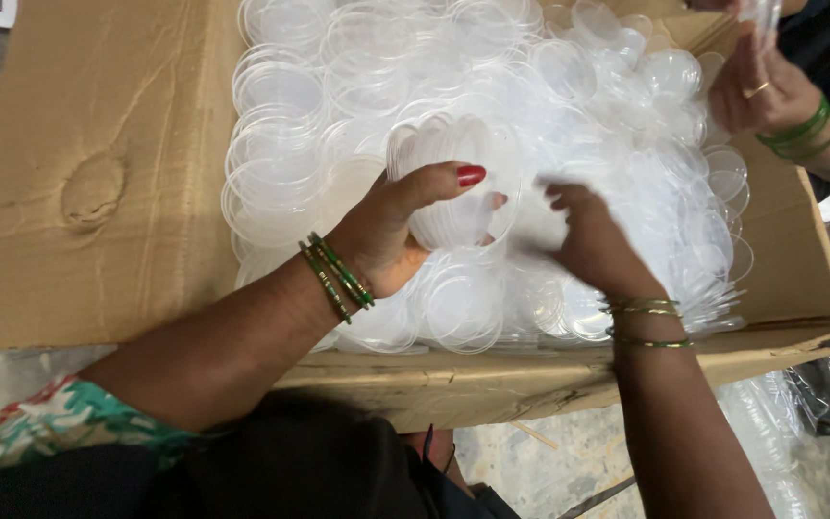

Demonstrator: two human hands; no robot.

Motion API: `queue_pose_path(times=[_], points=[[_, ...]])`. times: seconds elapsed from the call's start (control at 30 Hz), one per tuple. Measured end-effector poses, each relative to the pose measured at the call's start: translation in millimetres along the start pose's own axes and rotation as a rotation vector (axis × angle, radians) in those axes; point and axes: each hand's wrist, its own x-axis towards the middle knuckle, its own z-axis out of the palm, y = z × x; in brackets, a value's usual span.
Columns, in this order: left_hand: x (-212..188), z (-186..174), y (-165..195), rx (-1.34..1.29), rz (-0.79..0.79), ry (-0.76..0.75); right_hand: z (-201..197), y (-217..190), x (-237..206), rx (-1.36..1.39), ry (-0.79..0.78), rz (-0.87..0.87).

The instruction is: The person sits on the floor with a large cardboard box of clear plastic cups and lids on their lap. They pick up cups one at a time, count them, nest them into stacks, and place the stacks back into the box while another person nearby handles cups as well.

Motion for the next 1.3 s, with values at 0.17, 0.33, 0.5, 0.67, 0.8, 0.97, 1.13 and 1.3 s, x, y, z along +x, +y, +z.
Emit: queue_pose_path(times=[0.17, 0.33, 0.5, 0.67, 0.8, 0.97, 1.13, 1.3], points=[[4.0, 0.1, -4.0, 0.022, 0.004, 0.025, 9.9, 22.1, -11.8, -0.302, -0.147, 0.049], [5.7, -0.4, -5.5, 0.111, 0.019, 0.099, -31.4, 52.1, -5.5, -0.133, 0.091, 0.325], [7.2, 1.4, -6.6, 0.11, 0.038, 0.098, -15.0, 82.6, 13.6, -0.362, 0.183, 0.178], [6.4, -0.1, -4.3, 0.147, 0.017, 0.146, -9.1, 79.5, 9.6, 0.043, 0.203, 0.423], [7.7, 0.6, -8.2, 0.164, -0.012, 0.191, -38.9, 42.8, -7.8, 0.371, 0.295, 0.296], [3.7, 1.2, -10.4, 0.155, -0.067, 0.111, -39.3, -34.6, -27.1, 0.897, 0.257, -0.028], [-5.3, 6.3, -8.7, -0.037, -0.156, -0.127, -3.7, -86.3, -21.7, 1.097, 0.08, -0.185], [-6.8, 10.0, -4.7, 0.028, -0.16, -0.149, 0.8, -95.7, -21.8, 0.854, 0.102, -0.254]])
